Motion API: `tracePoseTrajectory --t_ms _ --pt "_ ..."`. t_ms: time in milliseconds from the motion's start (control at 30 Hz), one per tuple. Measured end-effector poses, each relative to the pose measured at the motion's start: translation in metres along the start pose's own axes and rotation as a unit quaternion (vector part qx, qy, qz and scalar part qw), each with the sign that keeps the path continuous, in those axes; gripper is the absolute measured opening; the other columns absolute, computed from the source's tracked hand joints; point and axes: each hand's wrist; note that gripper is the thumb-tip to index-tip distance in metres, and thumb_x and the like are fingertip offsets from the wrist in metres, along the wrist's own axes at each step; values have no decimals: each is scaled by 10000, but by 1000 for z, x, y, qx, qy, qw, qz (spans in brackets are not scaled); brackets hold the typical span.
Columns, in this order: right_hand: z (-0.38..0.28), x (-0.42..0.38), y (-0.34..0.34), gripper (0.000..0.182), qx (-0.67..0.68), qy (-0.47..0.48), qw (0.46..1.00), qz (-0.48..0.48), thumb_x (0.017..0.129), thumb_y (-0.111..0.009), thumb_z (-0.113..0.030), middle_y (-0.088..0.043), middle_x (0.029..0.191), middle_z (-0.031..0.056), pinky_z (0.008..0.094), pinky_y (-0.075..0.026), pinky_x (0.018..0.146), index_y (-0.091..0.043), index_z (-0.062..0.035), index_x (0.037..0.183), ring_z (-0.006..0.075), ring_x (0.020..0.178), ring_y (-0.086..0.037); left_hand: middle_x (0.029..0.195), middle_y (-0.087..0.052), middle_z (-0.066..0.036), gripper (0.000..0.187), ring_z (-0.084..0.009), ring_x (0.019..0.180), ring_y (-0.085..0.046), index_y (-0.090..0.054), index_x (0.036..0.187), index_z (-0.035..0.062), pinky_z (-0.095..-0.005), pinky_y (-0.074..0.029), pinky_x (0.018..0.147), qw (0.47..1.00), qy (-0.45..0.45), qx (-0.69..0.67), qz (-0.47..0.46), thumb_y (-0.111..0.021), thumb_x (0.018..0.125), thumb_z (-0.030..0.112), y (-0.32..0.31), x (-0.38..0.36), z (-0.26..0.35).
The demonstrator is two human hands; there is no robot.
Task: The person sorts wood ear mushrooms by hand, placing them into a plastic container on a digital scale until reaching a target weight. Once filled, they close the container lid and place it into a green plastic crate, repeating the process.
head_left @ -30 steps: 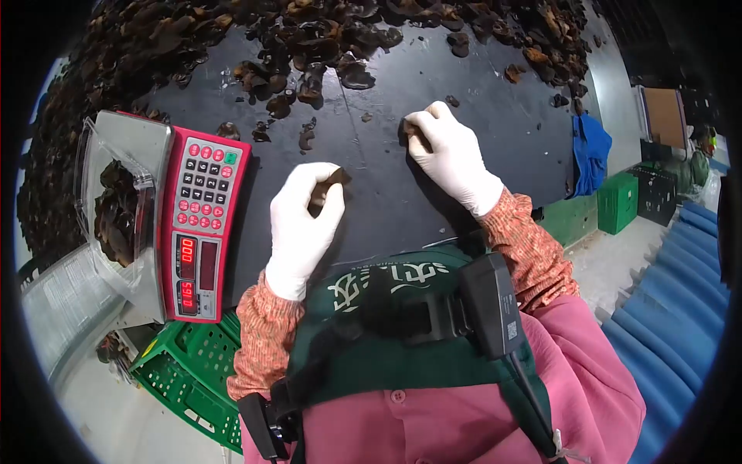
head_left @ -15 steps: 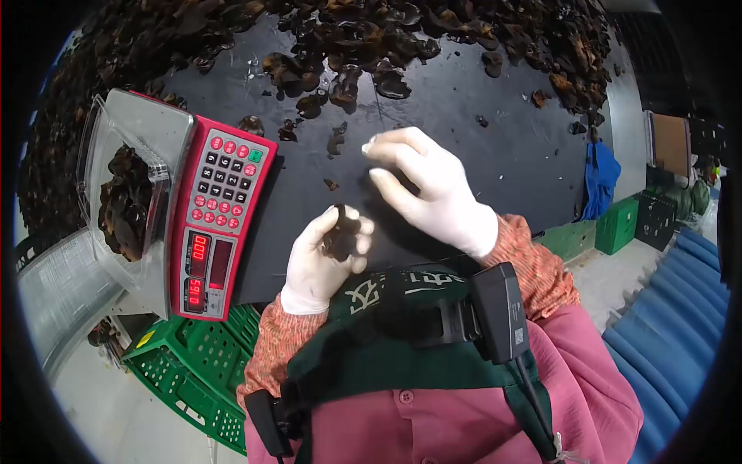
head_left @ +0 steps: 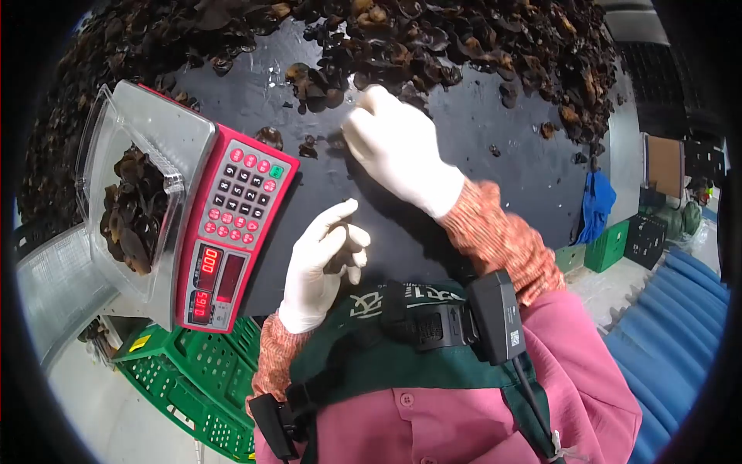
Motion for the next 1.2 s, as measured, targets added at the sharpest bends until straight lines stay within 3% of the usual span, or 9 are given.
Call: tracePoseTrajectory --t_ms 200,367,467,567,733,867,1000,1133,1200 --pt "-39 -40 70 193 302 -170 920 -184 885 -764 -224 -653 1025 95 358 -572 703 -698 -80 997 273 837 -714 1170 -654 -78 475 -221 979 -655 -544 1418 52 -342 -551 713 991 63 -115 6 -363 1120 374 -11 14 4" --pt "6 -9 32 398 44 -236 969 -61 893 -754 -442 -680 776 117 410 -540 618 -670 -53 875 313 697 -693 1110 -666 -50 372 -187 934 -632 -615 1317 127 -331 -483 719 993 100 -62 -24 -448 1088 369 -8 20 7" --pt "16 -5 9 237 15 -196 980 -32 893 -755 -289 -670 736 105 363 -533 620 -704 -64 947 311 654 -650 1080 -675 -51 361 -188 940 -632 -629 1302 127 -336 -491 716 995 92 -48 -14 -456 1086 358 -10 17 9" --pt "-18 -11 47 187 209 -267 934 -111 897 -704 -249 -677 780 127 400 -542 641 -669 -67 874 308 704 -692 1172 -666 -66 589 -199 966 -637 -585 1355 121 -345 -505 720 995 73 -59 -20 -409 1056 597 -5 16 7" --pt "-24 -39 61 207 376 -369 828 -192 966 -698 -223 -666 749 89 314 -486 591 -687 -16 969 147 616 -600 1229 -654 -75 819 -206 1040 -644 -541 1403 88 -359 -529 760 996 45 -39 -64 -398 978 774 -7 28 4" --pt "-28 -41 72 206 410 -404 788 -219 960 -705 -224 -656 755 85 296 -465 589 -686 -19 971 109 625 -558 1223 -649 -68 757 -187 1072 -643 -524 1413 60 -347 -562 766 998 26 9 -55 -590 955 658 -13 27 6" --pt "-26 -33 92 271 388 -271 830 -296 922 -746 -308 -696 803 97 321 -514 617 -737 -60 1033 199 673 -670 1135 -664 -78 498 -152 930 -659 -564 1302 1 -283 -560 682 998 8 42 -37 -665 989 375 -18 24 10" --pt "18 -27 65 289 179 -309 934 14 887 -771 -298 -699 782 78 331 -539 646 -746 -51 1036 196 683 -679 1073 -655 -109 326 -165 847 -671 -573 1207 2 -290 -550 618 1000 6 3 13 -634 1008 253 -27 19 8" --pt "43 -22 53 300 75 -330 941 -24 891 -762 -295 -683 768 79 350 -540 665 -729 -61 1076 223 702 -683 1083 -657 -114 356 -173 847 -675 -569 1225 0 -292 -550 611 1000 17 -4 17 -667 991 250 -27 19 8"
Point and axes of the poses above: each hand's wrist, its own x-axis towards the middle knuckle, its own y-axis out of the back of the hand, z = x × y
